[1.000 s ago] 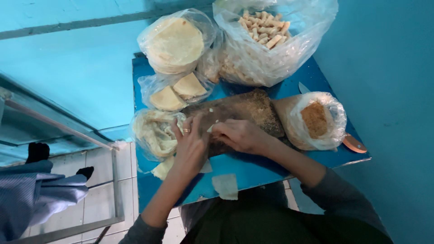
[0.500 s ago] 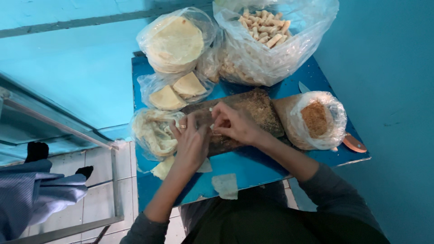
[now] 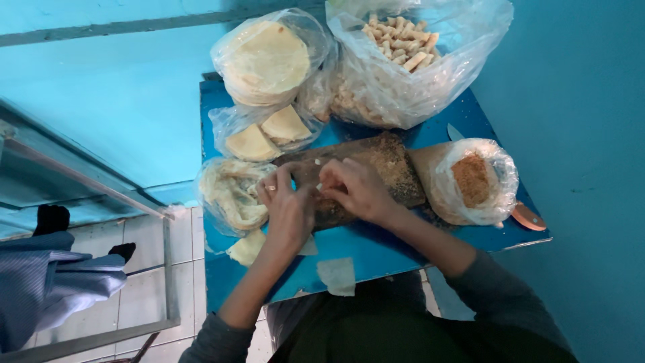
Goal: The person sits at a small blue table and folds triangular dough wrappers around a brown filling taken from a plastic bag, rolling each wrapper by hand into a filled roll. The finished rolls are placed into a large plastic bag already holding similar rolled snacks.
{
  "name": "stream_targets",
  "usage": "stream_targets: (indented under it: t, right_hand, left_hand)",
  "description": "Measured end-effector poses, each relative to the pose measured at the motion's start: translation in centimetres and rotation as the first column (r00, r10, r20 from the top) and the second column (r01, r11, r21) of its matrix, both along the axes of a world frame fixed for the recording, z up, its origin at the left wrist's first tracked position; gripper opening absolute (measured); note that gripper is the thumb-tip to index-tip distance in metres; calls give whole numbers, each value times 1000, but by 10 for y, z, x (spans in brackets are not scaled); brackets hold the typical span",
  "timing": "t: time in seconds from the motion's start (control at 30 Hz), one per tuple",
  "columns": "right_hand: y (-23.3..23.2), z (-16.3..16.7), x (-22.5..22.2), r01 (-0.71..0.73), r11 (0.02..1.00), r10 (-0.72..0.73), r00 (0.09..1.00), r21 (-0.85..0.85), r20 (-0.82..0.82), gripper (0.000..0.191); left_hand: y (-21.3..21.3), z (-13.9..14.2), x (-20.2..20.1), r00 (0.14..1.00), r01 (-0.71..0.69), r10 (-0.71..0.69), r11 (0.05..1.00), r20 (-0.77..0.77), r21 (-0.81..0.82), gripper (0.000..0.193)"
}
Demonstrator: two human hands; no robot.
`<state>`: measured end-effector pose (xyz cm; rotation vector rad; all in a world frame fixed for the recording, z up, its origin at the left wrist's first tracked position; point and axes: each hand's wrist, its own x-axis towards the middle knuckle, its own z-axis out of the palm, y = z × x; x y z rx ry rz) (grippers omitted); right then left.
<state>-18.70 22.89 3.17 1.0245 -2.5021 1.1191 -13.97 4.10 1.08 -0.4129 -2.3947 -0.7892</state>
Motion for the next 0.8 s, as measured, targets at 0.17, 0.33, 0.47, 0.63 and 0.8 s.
stream_targets:
  t: [0.17,0.33,0.47,0.63,0.8]
  right_hand:
    - [-2,2,-1,-1,996,13,989,-84,149,26]
    - [2,-4,15,-79,996,69,977,-41,-202,22]
    - [3,-6,14,-55,998,56,983,7,-177,23]
    - [-2,-3,1,36,999,-37,999,-22,-8,28]
    - [-2,-3,3,38,989,-29,997,-144,66,28]
  left_hand:
    - [3,0,-1,1000,-12,9,995,-30,-102,15]
    - [2,-4,-7,998,-23,27,996,49,-84,14]
    - [2,-5,-5,998,-17,17,1000,61,-2,20]
    - [3,-2,-2,999,-28,26,997,-29,-70,19]
    - [3,-2,-5,1000,-29,29,994,-1,-101,14]
